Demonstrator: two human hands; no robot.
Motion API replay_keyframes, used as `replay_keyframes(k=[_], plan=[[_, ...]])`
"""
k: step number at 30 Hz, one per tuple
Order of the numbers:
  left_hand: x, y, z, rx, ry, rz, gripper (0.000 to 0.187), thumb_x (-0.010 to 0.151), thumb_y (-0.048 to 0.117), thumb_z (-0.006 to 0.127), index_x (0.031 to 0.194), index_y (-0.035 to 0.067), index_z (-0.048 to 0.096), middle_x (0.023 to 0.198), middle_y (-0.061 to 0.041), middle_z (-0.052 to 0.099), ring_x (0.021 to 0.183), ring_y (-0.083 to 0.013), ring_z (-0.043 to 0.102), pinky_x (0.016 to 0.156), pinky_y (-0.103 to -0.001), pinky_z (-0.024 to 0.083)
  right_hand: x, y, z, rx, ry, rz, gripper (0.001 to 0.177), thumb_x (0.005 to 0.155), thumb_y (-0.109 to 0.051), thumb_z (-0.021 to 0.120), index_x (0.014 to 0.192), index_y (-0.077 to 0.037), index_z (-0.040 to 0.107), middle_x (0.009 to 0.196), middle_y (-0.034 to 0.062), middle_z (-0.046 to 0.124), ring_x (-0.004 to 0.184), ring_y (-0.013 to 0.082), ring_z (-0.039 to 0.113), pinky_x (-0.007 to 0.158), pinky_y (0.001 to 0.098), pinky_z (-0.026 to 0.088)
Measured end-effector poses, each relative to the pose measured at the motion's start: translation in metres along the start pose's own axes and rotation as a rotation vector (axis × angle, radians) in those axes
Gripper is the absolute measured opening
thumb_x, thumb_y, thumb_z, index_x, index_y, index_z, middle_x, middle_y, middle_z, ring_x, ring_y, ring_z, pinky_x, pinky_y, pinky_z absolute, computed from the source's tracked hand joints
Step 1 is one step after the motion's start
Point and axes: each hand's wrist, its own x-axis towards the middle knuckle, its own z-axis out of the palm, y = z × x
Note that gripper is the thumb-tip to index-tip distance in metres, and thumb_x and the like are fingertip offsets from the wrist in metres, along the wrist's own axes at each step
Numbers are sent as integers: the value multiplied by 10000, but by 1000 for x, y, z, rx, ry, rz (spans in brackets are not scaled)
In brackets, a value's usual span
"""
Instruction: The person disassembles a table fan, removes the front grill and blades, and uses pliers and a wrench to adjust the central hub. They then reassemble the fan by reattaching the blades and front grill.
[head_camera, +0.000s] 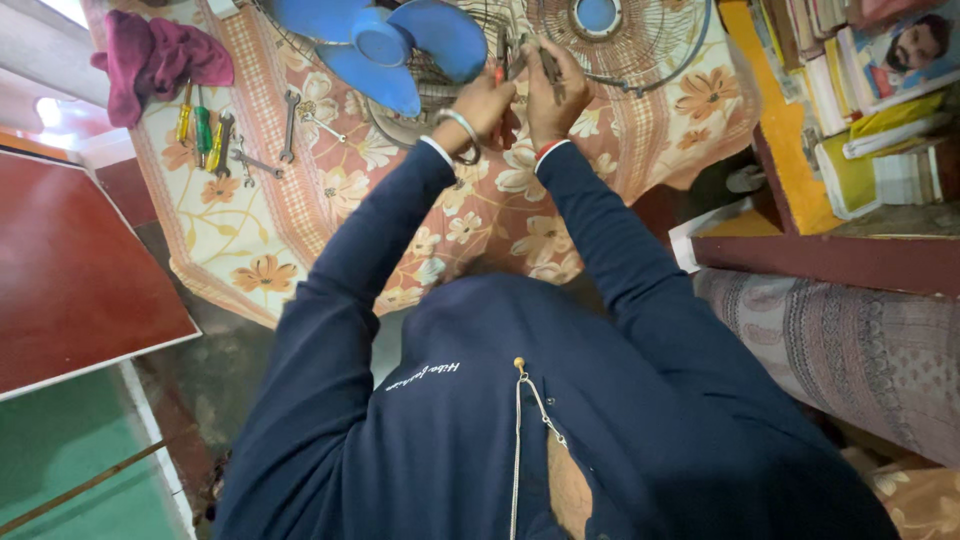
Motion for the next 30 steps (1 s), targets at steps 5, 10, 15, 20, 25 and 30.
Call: replay_keyframes(k=[5,10,15,20,25,30], plan=[[-11,-13,12,290,197,117,367,904,313,532,790,12,708,645,-194,715,640,-350,754,720,-458,601,-1,-1,-1,-11,-2,-7,196,908,-116,814,1088,-47,778,969,76,813,851,167,787,772,290,610],[-10,-15,14,411,264,216,323,903,283,548,844,-5,685,686,-250,688,735,-444,705,764,-540,545,-1,-1,0,-90,19,-56,196,894,-147,842,1062,-62,788,962,75,812,841,172,786,767,299,605],[-5,-27,23,460,363,286,323,910,270,561,862,-26,683,790,-305,680,812,-507,656,786,-591,501,-2,2,1,-62,20,-57,219,885,-146,845,1077,-59,784,962,75,813,837,172,789,753,296,608],[2,-32,33,460,440,230,380,894,318,584,822,-45,672,791,-331,667,809,-531,644,779,-593,501,-2,5,1,-65,31,-75,210,886,-130,845,1076,-63,782,946,67,812,823,166,791,736,291,609],[2,-30,35,486,448,153,428,897,365,561,850,-45,676,837,-351,668,847,-550,638,812,-602,497,-2,7,2,-46,33,-81,198,910,-127,828,1094,-73,778,963,64,819,839,158,797,750,284,623],[2,-25,30,527,419,76,466,893,394,543,876,-51,681,891,-365,669,894,-557,633,850,-604,489,-1,6,1,-59,7,-22,207,901,-98,811,1101,-55,778,934,67,825,799,143,794,718,267,606]])
